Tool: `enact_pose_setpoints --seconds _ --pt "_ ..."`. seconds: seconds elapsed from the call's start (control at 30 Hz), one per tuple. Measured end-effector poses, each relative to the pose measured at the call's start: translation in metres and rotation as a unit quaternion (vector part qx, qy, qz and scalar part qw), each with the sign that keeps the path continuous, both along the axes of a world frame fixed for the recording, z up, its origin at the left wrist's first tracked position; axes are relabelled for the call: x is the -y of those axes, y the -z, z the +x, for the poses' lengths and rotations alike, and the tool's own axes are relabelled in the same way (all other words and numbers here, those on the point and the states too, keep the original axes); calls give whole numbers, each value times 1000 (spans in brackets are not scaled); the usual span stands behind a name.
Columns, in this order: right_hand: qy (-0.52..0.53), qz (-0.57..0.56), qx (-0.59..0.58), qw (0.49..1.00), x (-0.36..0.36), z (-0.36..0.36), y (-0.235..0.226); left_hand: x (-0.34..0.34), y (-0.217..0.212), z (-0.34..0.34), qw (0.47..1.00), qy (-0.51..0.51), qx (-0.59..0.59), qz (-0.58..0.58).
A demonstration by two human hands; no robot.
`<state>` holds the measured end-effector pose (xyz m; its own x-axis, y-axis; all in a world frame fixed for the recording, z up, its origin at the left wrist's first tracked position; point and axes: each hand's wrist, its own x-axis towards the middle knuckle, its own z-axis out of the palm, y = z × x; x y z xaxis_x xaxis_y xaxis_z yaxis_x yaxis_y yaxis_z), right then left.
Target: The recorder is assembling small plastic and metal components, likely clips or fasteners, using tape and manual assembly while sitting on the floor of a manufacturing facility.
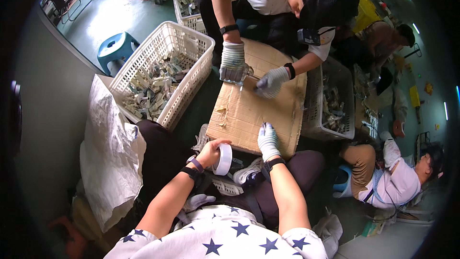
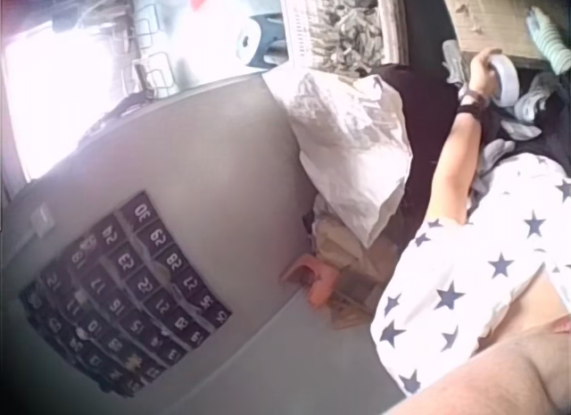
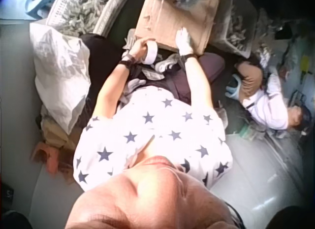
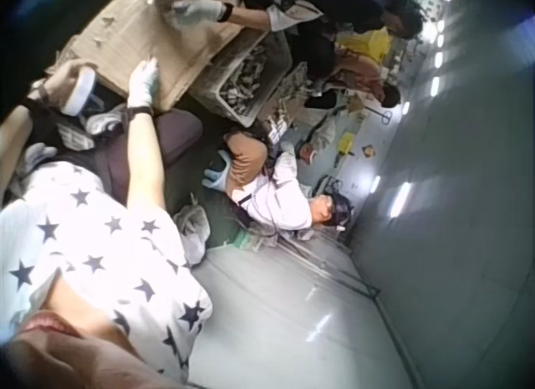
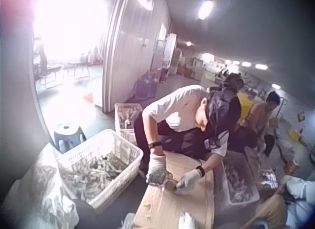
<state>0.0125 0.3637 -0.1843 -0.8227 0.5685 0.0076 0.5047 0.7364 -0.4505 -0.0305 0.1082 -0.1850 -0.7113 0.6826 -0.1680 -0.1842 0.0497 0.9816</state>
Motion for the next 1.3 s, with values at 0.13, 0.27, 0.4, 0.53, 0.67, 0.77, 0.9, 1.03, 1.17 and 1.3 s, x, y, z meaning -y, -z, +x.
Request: enact_pose_setpoints --seconds 0.13,0.27,0.4,0.53,0.67,0.77,0.9,1.03,1.17,1.3 --pt "7 11 -2 1000 3 -1 -1 0 -14 2 998 -12 46 34" --pt "6 13 -16 1000 2 1 0 3 -16 0 999 21 47 12" --pt "8 16 0 1000 7 1 -5 3 -13 -2 997 22 77 13" --pt "11 4 15 1000 11 0 -12 2 -9 -3 986 18 163 32" --pt "11 20 19 1000 12 0 -11 2 -5 -3 981 0 190 31" --pt "11 51 -17 998 4 5 -1 -4 -10 -3 981 -1 195 19" --pt "15 -4 19 1000 9 -1 -5 2 2 -3 984 -15 176 7" --pt "17 -2 -3 1000 17 -4 -5 6 -1 -3 984 -33 176 13" --pt "65 -199 -82 974 16 15 3 -7 -17 -4 974 -26 223 17" --pt "126 -535 -46 834 98 45 -52 8 -7 -1 970 -60 237 19"
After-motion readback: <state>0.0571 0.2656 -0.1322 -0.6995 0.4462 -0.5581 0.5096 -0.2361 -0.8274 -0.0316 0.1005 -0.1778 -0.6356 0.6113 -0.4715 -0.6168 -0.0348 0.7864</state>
